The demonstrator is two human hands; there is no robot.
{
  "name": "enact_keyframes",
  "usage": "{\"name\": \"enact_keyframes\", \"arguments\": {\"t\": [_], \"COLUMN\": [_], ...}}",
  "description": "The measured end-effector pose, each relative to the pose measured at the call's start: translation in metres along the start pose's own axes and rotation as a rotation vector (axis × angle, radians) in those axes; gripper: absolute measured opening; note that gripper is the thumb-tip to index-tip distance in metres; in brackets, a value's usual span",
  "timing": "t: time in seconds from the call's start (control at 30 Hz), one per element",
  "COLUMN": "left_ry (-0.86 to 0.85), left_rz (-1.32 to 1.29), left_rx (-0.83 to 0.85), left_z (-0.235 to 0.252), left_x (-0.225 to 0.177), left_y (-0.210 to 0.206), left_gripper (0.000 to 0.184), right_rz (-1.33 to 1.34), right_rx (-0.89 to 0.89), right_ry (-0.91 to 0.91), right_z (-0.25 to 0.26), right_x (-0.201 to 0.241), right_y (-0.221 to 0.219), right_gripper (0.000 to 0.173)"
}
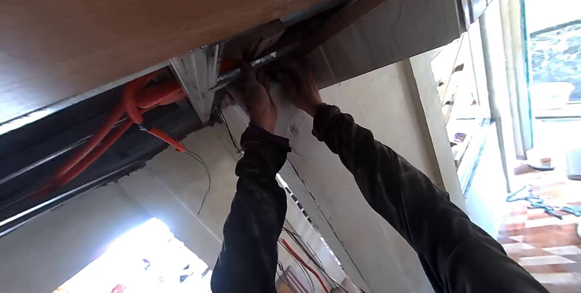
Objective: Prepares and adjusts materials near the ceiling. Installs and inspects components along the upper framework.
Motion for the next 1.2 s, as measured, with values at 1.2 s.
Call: {"name": "enact_keyframes", "arguments": {"t": [1.2], "left_ry": [-0.029], "left_rz": [-0.092], "left_rx": [0.007], "left_z": [-0.001], "left_x": [0.001], "left_y": [0.002], "left_gripper": [0.053], "right_rz": [-0.179], "right_rx": [0.308], "right_ry": [0.564], "right_z": [0.010], "right_x": [0.081], "right_y": [0.026], "right_gripper": [0.023]}}
Point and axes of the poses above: each hand's wrist, its own z-axis towards the middle knuckle, its own y-axis out of the back of the hand, x = y × z, the point moved 9 cm from there along z, towards the middle knuckle, and after that the axes turned 15 degrees about -x, right-handed, at the moved point
